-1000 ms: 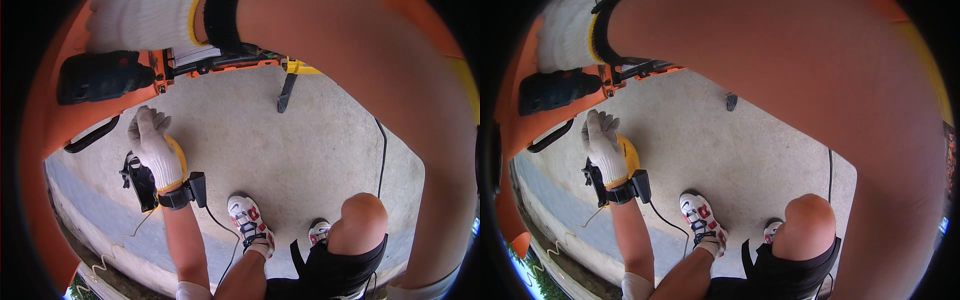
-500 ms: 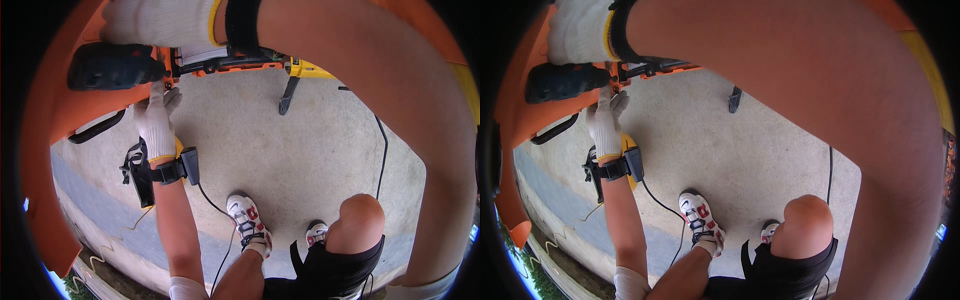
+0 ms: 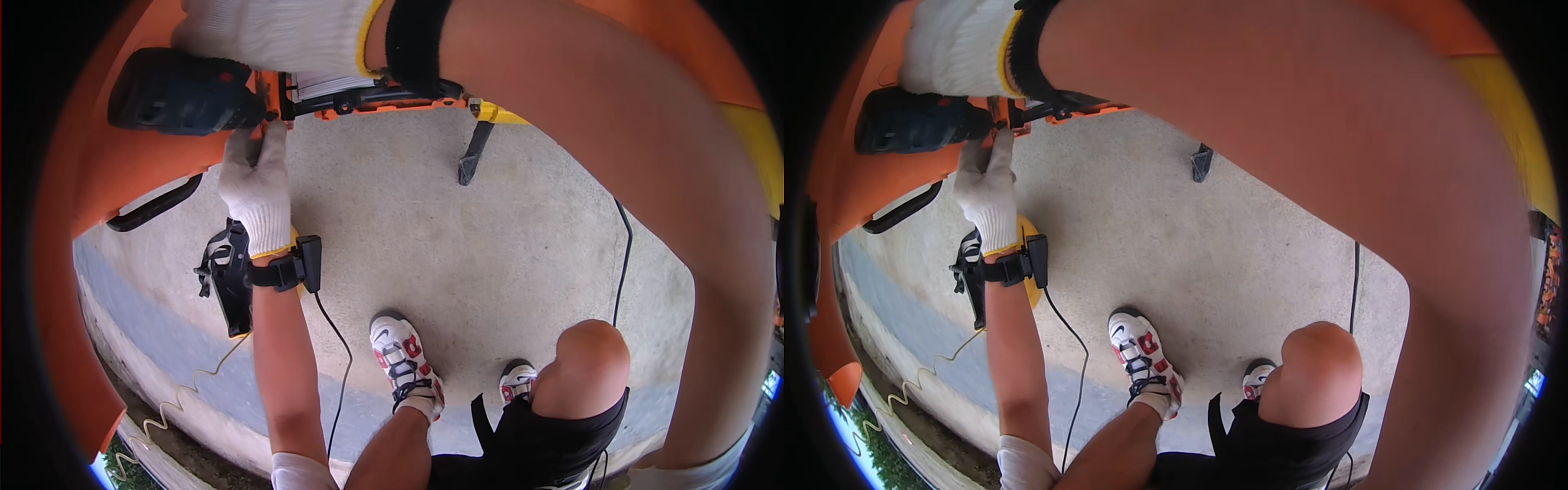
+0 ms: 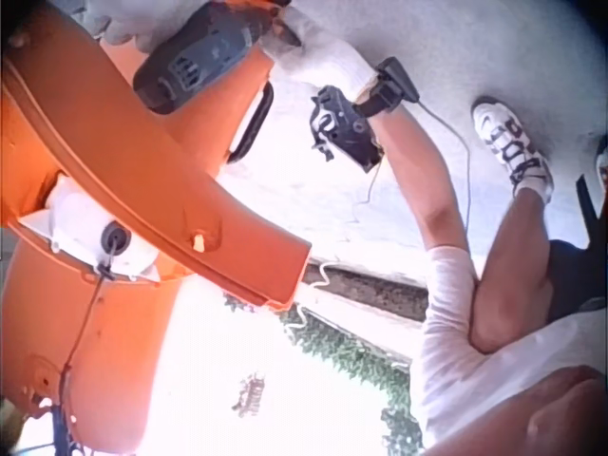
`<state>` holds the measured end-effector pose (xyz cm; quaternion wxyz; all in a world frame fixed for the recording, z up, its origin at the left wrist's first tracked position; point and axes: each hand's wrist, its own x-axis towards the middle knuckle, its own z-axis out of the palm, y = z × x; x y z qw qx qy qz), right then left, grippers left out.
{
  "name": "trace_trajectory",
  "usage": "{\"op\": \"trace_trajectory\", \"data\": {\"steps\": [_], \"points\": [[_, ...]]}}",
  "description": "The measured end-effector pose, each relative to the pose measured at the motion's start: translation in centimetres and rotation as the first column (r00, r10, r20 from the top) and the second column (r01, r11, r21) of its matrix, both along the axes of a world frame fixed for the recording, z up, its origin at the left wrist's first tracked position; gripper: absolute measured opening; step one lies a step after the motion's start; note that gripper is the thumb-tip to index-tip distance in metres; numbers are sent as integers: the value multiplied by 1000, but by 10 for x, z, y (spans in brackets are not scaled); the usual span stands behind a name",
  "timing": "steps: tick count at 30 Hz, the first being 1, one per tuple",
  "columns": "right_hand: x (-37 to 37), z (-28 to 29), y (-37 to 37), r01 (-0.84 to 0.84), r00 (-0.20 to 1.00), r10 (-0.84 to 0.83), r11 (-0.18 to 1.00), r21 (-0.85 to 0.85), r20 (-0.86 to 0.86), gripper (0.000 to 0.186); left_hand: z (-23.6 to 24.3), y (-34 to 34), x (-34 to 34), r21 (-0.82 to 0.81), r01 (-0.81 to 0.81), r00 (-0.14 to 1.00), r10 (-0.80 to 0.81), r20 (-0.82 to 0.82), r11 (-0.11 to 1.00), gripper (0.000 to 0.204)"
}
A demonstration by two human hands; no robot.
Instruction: Dismantling components of an electric scooter using a power drill and hand tools.
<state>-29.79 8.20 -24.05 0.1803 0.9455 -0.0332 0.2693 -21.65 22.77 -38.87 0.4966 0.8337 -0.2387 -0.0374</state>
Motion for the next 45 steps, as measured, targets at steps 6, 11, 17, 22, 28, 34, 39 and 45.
{"op": "trace_trajectory", "data": {"steps": [6,11,17,22,28,34,39,45], "points": [[2,3,-1,18,999,-18,1000,-14,-45,23,8,-1,-2,2,-30,991,30,-129,1000,36],[-10,19,-6,40,989,-42,999,-15,-144,22,18,-7,-8,76,-52,995,58,-78,996,46],[-18,42,-3,85,942,-61,994,61,-330,21,48,-4,5,-392,393,892,-241,382,832,62],[-1,41,-2,36,967,11,983,178,-254,20,73,-1,25,-526,405,905,-410,114,748,48],[-2,53,-1,-35,962,75,988,153,-263,26,91,3,29,-409,418,904,-417,96,811,28],[-8,58,-12,-79,933,143,977,200,-330,28,89,1,36,-430,447,889,-445,112,785,28],[-2,53,1,107,954,-57,982,156,-295,28,88,-2,43,-506,523,815,-577,61,686,41],[-6,46,-5,-30,971,45,997,66,-236,30,77,-8,34,-723,349,882,-470,39,596,43]]}}
